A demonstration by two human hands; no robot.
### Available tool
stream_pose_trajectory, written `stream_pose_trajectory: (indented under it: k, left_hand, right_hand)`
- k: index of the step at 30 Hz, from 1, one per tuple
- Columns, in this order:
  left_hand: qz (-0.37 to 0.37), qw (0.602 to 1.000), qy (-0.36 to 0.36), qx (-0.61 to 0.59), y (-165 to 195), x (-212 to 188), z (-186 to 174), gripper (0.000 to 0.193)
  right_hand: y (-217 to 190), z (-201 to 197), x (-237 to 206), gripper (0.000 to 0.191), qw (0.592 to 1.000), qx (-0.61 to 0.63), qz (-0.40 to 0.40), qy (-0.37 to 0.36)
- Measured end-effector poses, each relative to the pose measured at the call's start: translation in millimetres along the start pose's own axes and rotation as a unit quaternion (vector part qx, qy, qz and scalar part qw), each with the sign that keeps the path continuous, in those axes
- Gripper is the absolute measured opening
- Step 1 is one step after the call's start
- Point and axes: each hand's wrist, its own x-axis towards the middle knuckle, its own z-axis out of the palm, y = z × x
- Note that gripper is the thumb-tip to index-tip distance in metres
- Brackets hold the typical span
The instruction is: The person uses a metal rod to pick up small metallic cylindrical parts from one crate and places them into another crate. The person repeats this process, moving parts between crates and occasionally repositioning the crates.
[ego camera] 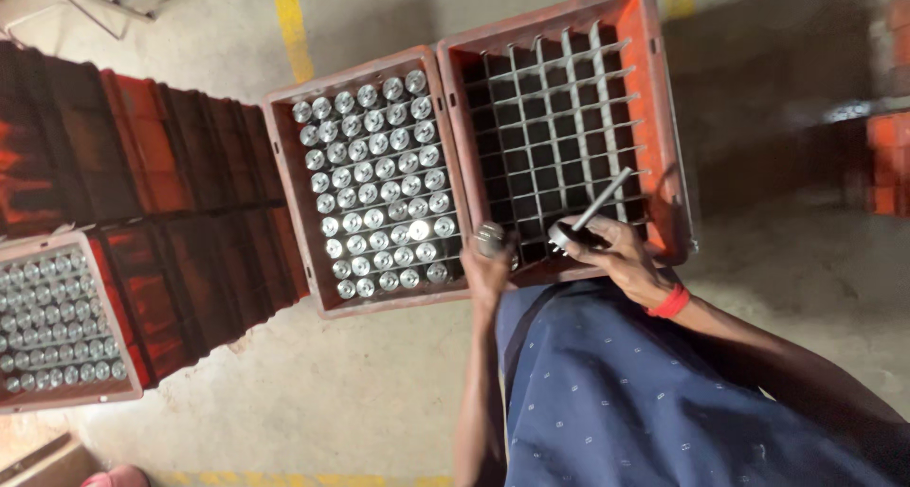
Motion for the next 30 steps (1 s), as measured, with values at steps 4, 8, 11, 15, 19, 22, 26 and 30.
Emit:
stream_pose_trajectory:
  k: [4, 8, 11, 15, 19, 22, 26, 30]
  left_hand:
    - [0.071, 0.987, -0.043, 0.137, 3, -37, 41, 0.019]
    - [0.062, 0.974, -0.079, 0.202, 11, -49, 60, 0.025]
    - [0.042, 0.966, -0.123, 0.225, 14, -46, 62, 0.034]
    - [-0.011, 0.961, -0.183, 0.208, 15, -46, 59, 0.043]
    - [-0.001, 0.961, -0.187, 0.205, 21, -47, 56, 0.044]
    - [-0.012, 0.960, -0.213, 0.182, 29, -46, 48, 0.051]
    - [-0.019, 0.906, -0.239, 0.349, 24, -40, 21, 0.061]
    - [0.336, 0.848, -0.167, 0.375, -10, -33, -5, 0.050]
  right_hand:
    - [-14, -3, -2, 0.049, 0.999, 0.033, 0.016, 0.008]
    - [-10, -15, -8, 0.050, 0.998, -0.048, -0.034, -0.025]
    - [0, -26, -8, 0.052, 0.990, -0.089, -0.096, -0.052]
    - [12, -36, -2, 0.054, 0.991, -0.020, -0.045, -0.124]
    - [17, -35, 2, 0.052, 0.993, -0.026, -0.011, -0.119]
    - [23, -32, 4, 0.051, 0.994, 0.012, 0.033, -0.103]
    - [38, -33, 13, 0.048, 0.996, 0.059, 0.073, -0.006]
    - [54, -37, 21, 0.044, 0.994, 0.087, 0.024, 0.066]
